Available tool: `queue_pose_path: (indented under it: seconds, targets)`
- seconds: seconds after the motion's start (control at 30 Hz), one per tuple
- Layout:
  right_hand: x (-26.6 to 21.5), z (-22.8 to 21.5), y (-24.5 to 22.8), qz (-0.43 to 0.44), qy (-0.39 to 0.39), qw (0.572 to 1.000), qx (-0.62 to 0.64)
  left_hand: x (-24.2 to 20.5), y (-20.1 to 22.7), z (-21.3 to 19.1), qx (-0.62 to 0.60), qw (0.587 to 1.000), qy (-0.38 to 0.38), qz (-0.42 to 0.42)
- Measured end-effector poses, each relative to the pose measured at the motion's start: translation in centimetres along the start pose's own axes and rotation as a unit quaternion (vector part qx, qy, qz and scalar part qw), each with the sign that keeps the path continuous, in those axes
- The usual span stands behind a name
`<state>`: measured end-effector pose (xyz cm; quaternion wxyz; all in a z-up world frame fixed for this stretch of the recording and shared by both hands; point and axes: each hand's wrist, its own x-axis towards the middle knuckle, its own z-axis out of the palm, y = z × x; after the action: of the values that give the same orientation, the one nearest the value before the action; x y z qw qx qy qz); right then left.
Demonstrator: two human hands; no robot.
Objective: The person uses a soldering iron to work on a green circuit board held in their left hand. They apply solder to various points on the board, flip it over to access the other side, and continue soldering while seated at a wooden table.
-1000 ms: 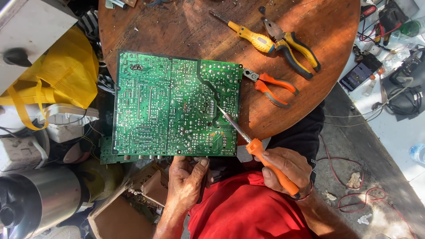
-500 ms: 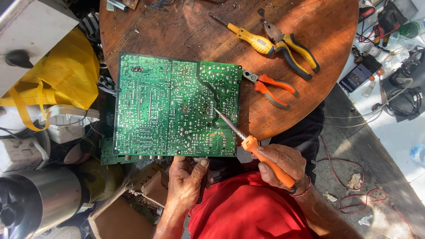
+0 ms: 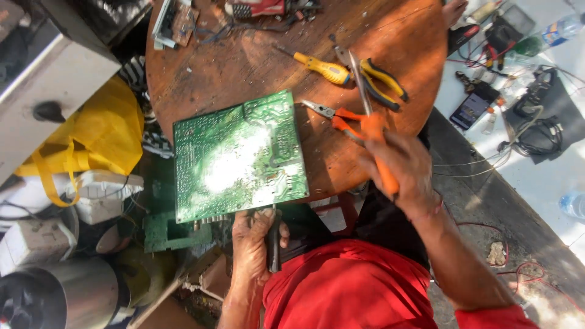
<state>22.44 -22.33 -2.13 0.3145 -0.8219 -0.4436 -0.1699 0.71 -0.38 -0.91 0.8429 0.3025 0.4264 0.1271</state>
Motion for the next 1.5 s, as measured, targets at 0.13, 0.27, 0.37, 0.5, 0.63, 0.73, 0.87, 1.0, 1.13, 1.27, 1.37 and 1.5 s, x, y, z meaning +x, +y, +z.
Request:
queue_pose_path:
  seconds: [0.13, 0.27, 0.37, 0.5, 0.63, 0.73, 0.87, 1.0, 1.13, 1.27, 1.37, 1.5]
  targets:
    - [5.1, -0.2, 5.2, -0.003, 0.009, 0.999, -0.042, 0.4, 0.4, 1.1, 0.032, 0.999, 0.007, 0.018]
    - [6.3, 2.0, 12.4, -0.047, -0.025, 0.995, -0.088, 1.3, -0.3, 1.3, 0.064, 0.997, 0.052, 0.007]
    - [8.0, 1.7, 13.8, -0.073, -0.042, 0.994, -0.070, 2.7, -1.5, 1.3, 0.013, 0.997, 0.074, 0.019]
    - [9.0, 0.9, 14.8, -0.031, -0.102, 0.993, 0.051, 3.7, -3.2, 0.8, -0.029, 0.994, 0.097, 0.035]
    - [8.5, -0.3, 17.4, -0.049, -0.144, 0.988, 0.021, 3.9, -3.5, 1.0, -0.052, 0.994, 0.084, 0.050]
    - [7.3, -0.5, 19.3, -0.066, -0.193, 0.979, -0.020, 3.7, -3.7, 1.2, -0.053, 0.992, 0.098, 0.063]
    - [6.4, -1.7, 19.4, -0.098, -0.206, 0.970, -0.087, 4.2, -4.2, 0.5, -0.084, 0.991, 0.087, 0.051]
    - [4.2, -2.3, 20.6, -0.108, -0.147, 0.973, -0.141, 4.3, -4.6, -0.6, -0.046, 0.996, 0.054, 0.062]
    - [3.2, -3.7, 11.9, 0.051, -0.107, 0.990, -0.071, 3.7, -4.2, 0.0, -0.065, 0.995, 0.074, 0.022]
    - [-0.8, -2.0, -2.7, 0.204, -0.045, 0.974, 0.090, 3.9, -4.5, 0.0, -0.071, 0.995, 0.062, 0.041]
    - [-2.8, 0.3, -9.9, 0.328, -0.238, 0.857, 0.319, 3.8, -4.3, 0.7, -0.090, 0.994, 0.033, 0.056]
    - [-5.3, 5.2, -11.9, 0.410, -0.282, 0.569, 0.654, 2.8, -3.4, 1.5, -0.096, 0.994, 0.031, 0.041]
